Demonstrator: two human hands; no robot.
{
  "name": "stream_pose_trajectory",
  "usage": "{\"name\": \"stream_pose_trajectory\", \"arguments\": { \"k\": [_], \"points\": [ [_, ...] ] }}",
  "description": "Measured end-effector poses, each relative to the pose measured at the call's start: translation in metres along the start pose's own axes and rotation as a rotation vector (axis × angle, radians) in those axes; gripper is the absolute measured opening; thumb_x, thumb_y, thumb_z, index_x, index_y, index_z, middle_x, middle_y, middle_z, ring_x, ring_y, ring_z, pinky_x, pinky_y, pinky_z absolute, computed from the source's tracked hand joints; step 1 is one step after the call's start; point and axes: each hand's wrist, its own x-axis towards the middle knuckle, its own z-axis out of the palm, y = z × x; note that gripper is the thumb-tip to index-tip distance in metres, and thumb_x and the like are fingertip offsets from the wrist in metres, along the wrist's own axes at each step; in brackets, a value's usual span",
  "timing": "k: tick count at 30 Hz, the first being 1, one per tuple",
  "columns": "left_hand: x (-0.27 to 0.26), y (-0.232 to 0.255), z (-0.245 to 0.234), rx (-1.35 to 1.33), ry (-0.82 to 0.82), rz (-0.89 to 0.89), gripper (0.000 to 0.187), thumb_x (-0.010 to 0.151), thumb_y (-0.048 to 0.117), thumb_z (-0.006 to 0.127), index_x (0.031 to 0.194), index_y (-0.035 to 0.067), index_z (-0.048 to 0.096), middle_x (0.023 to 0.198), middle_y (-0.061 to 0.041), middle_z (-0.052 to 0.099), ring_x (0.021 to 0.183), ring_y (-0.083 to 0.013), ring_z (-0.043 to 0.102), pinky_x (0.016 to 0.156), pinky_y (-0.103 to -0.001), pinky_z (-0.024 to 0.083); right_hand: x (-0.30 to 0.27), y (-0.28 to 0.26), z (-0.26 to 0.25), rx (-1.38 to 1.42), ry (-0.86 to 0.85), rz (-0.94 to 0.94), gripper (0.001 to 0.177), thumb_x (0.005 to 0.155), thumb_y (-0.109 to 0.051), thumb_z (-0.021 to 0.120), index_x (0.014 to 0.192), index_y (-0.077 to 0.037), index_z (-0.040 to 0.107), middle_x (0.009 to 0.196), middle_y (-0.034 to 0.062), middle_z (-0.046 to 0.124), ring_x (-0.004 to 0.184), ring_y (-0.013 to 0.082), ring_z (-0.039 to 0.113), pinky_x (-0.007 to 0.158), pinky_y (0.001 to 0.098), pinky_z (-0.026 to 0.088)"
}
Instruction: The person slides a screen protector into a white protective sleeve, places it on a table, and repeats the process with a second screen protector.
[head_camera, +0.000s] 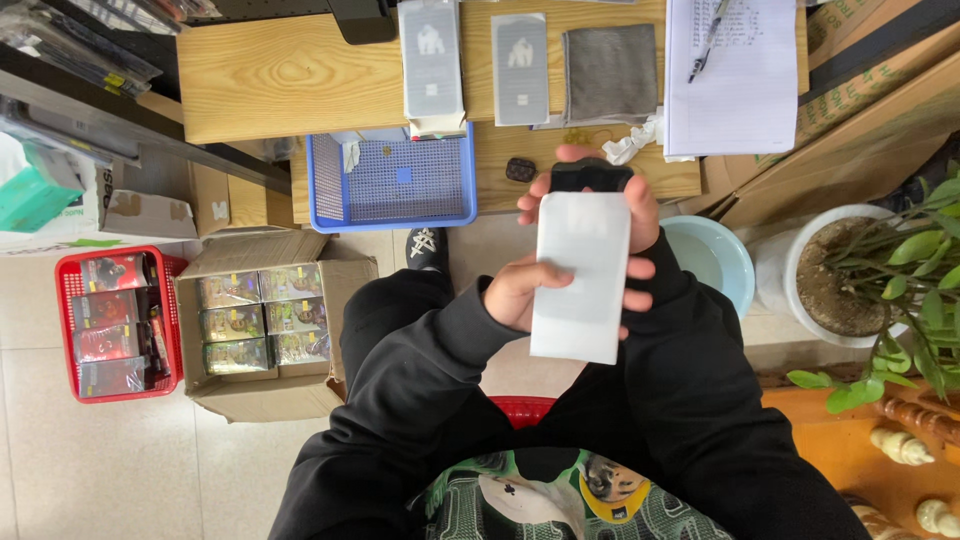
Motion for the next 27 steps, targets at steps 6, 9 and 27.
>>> {"name": "stream_pose_trajectory", "arguments": {
  "k": [6, 9, 27],
  "points": [
    [-0.006, 0.006, 0.011, 0.237, 0.000, -0.170, 0.064, 0.097, 0.005, 0.060, 0.158, -0.008, 0.042, 0.145, -0.038, 0.059, 0.126, -0.0550, 0.064, 0.082, -0.068, 0.059, -0.010, -0.018, -0.037, 0.046, 0.031, -0.072, 0.076, 0.107, -0.063, 0.044, 0.165, -0.017, 0.031, 0.151, 0.0343, 0.046, 0.139, 0.0537, 0.055, 0.122, 0.0661, 0.042],
    [-0.012, 0.006, 0.014, 0.340, -0.003, -0.182, 0.050, 0.101, -0.001, 0.054, 0.150, -0.010, 0.051, 0.136, -0.038, 0.065, 0.120, -0.0517, 0.068, 0.085, -0.062, 0.061, -0.009, -0.031, -0.035, 0.000, 0.013, -0.085, 0.075, 0.107, -0.063, 0.040, 0.165, -0.017, 0.032, 0.151, 0.0351, 0.046, 0.139, 0.0550, 0.055, 0.122, 0.0670, 0.041],
    [-0.001, 0.014, 0.017, 0.077, 0.039, -0.342, 0.078, 0.095, 0.057, 0.069, 0.131, -0.012, 0.061, 0.105, -0.024, 0.071, 0.095, -0.0319, 0.073, 0.090, -0.043, 0.057, 0.006, -0.031, -0.010, 0.007, -0.088, -0.047, 0.069, 0.114, -0.062, 0.053, 0.166, -0.018, 0.048, 0.161, 0.0205, 0.055, 0.148, 0.0418, 0.055, 0.129, 0.0668, 0.039]
  ]
}}
